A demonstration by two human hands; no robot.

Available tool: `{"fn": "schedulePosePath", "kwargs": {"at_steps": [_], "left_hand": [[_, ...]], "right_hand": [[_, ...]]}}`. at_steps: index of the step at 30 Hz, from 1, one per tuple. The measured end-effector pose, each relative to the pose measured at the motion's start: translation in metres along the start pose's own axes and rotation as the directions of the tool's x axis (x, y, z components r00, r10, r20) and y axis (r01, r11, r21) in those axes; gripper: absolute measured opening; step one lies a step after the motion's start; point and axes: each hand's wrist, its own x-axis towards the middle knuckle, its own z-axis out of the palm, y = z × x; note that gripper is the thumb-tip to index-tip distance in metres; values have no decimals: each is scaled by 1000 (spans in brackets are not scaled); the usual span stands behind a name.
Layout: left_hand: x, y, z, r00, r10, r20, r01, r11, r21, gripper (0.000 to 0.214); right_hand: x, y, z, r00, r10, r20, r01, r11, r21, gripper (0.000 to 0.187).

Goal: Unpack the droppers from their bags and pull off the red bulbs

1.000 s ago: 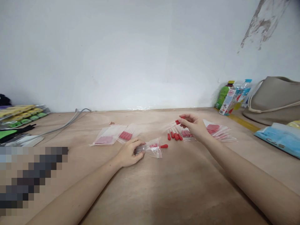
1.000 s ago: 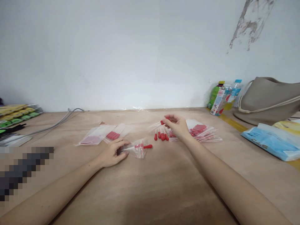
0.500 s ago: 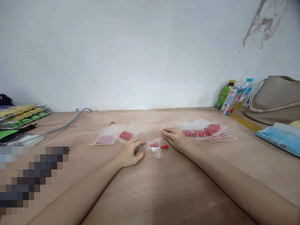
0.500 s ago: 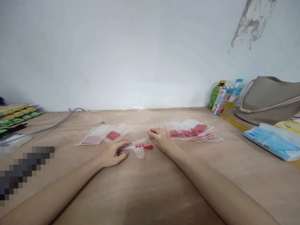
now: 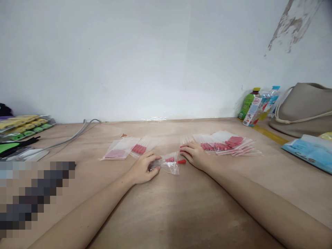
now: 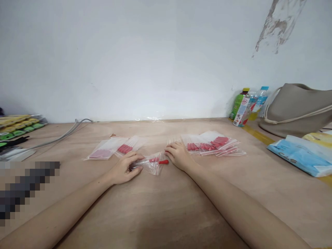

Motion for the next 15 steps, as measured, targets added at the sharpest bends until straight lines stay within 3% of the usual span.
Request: {"fn": "schedulePosePath", "kwargs": {"at_steps": [4,10,15], "left_hand": [[0,0,-1,1000,2,3,-2,1000,1,30],[0,2,-2,1000,-11,9,11,1000,-6,30],[1,2,-1,1000,3,4,-3,1000,-4,30]], "right_hand": [[-1,0,2,995,42,-91,-38,998,41,22],[0,-3,-2,996,89,11,-88,994,-64,21],[1,-6,-2,997,81,-6,-81,996,-34,21]]}}
